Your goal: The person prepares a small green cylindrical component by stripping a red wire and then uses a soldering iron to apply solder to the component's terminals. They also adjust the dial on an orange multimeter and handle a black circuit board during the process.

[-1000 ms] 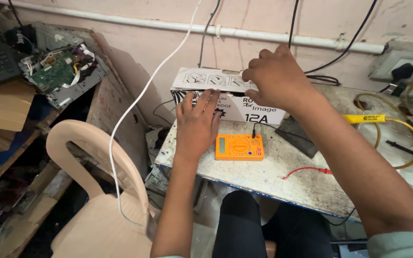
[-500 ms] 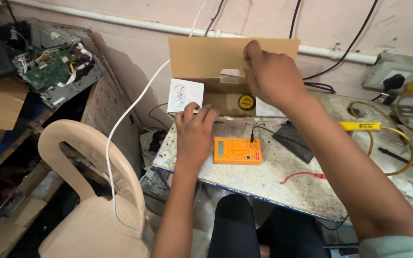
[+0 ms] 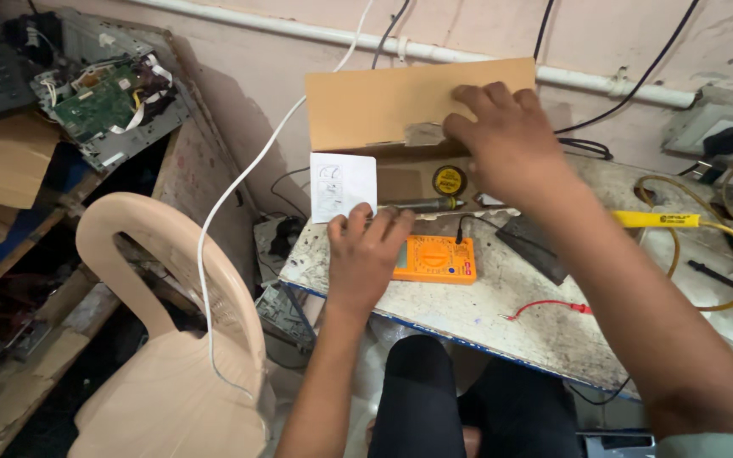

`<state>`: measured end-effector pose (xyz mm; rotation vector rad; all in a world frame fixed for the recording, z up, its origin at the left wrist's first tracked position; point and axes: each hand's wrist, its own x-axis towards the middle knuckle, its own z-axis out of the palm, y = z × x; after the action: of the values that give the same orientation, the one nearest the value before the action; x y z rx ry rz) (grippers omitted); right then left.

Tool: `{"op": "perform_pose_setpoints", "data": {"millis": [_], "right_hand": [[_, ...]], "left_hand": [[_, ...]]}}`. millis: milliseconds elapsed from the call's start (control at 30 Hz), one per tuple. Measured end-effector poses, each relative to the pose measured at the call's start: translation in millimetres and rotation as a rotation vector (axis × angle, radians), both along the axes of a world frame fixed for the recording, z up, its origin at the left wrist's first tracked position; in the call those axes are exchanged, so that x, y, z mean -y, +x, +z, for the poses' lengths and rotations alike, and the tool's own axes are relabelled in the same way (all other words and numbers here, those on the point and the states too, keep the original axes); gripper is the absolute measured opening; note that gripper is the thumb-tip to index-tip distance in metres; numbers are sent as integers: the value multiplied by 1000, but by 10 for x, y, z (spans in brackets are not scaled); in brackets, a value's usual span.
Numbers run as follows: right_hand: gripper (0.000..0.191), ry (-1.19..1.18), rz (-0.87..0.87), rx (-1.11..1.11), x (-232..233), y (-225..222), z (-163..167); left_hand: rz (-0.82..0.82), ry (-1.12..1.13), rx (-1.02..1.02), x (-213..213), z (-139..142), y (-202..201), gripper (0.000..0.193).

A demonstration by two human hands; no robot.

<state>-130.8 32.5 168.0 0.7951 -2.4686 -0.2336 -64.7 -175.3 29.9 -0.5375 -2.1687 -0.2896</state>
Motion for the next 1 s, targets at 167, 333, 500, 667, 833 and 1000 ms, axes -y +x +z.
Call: {"op": "perform_pose_setpoints", "data": {"millis": [167, 333, 500, 667, 833, 1000], "right_hand": [[24, -20, 7, 48, -178, 107, 110], [14, 241, -61, 26, -324, 168, 131], [12, 486, -189, 16, -323, 101, 15], [10, 342, -295, 68, -164, -66, -184], [20, 441, -491, 238, 60, -284, -293], [41, 526, -501, 276, 91, -444, -523]], "left_hand": [[-59, -71, -66, 9, -12, 37, 27], [-75, -117, -85, 25, -2, 48, 25], [-108, -114, -124, 24, 25, 59, 25], [-121, -94, -137, 13, 42, 92, 26], [-103, -123, -162, 36, 50, 111, 29], [-119, -109, -167, 39, 35, 116, 28]]}}
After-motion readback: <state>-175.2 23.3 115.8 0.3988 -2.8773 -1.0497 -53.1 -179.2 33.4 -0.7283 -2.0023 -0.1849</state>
